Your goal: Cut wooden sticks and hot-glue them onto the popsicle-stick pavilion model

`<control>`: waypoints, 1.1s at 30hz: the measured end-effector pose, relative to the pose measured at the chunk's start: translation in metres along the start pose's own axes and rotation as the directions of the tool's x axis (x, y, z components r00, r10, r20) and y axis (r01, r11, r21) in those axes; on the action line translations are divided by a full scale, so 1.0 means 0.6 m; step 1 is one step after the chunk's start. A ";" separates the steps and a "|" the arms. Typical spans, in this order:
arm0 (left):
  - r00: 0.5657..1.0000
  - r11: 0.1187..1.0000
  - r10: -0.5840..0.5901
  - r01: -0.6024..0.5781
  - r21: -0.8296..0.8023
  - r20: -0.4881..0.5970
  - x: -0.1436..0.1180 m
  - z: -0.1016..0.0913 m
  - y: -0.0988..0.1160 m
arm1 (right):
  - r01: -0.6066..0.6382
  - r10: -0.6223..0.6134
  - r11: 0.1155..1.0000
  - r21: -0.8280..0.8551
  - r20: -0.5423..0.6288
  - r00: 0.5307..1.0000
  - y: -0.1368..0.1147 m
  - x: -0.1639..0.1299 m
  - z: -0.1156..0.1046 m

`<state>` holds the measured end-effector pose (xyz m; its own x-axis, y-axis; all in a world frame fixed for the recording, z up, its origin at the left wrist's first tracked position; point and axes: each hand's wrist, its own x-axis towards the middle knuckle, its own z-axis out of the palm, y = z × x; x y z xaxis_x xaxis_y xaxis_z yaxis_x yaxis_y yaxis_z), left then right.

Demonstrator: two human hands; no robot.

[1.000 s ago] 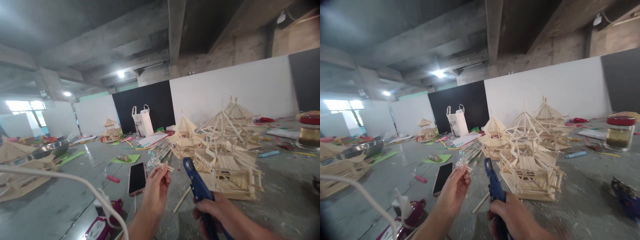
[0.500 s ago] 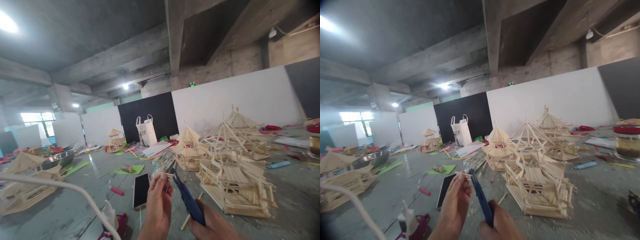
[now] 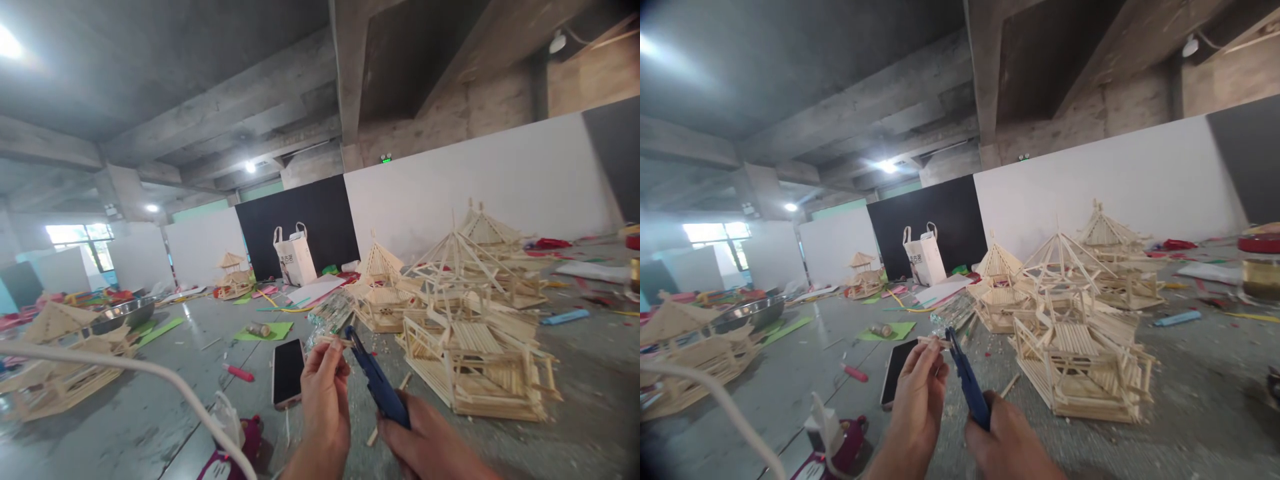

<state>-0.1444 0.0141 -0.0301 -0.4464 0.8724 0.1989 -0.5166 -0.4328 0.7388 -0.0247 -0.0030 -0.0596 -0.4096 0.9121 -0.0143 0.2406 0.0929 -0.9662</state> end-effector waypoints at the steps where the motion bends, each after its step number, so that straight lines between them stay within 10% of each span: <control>1: 1.000 1.000 0.008 -0.009 0.008 0.005 0.001 0.000 0.000 | -0.016 0.016 1.000 0.004 0.002 1.000 -0.003 -0.001 0.000; 11: 0.996 0.992 -0.082 0.085 -0.092 0.036 0.002 0.002 -0.002 | -0.001 0.003 0.971 0.239 -0.006 1.000 -0.027 -0.011 0.002; 17: 0.986 0.966 -0.145 0.159 -0.204 0.079 -0.002 0.003 0.004 | 0.040 -0.045 0.995 0.093 0.056 0.997 -0.015 -0.008 -0.005; 33: 0.998 0.995 0.000 -0.007 0.098 0.069 0.001 0.000 0.000 | -0.127 0.119 0.970 0.207 0.047 0.992 -0.006 0.000 0.010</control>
<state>-0.1447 0.0148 -0.0301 -0.3946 0.8861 0.2431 -0.4394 -0.4143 0.7970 -0.0305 -0.0059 -0.0579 -0.4186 0.8970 -0.1416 0.1033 -0.1079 -0.9888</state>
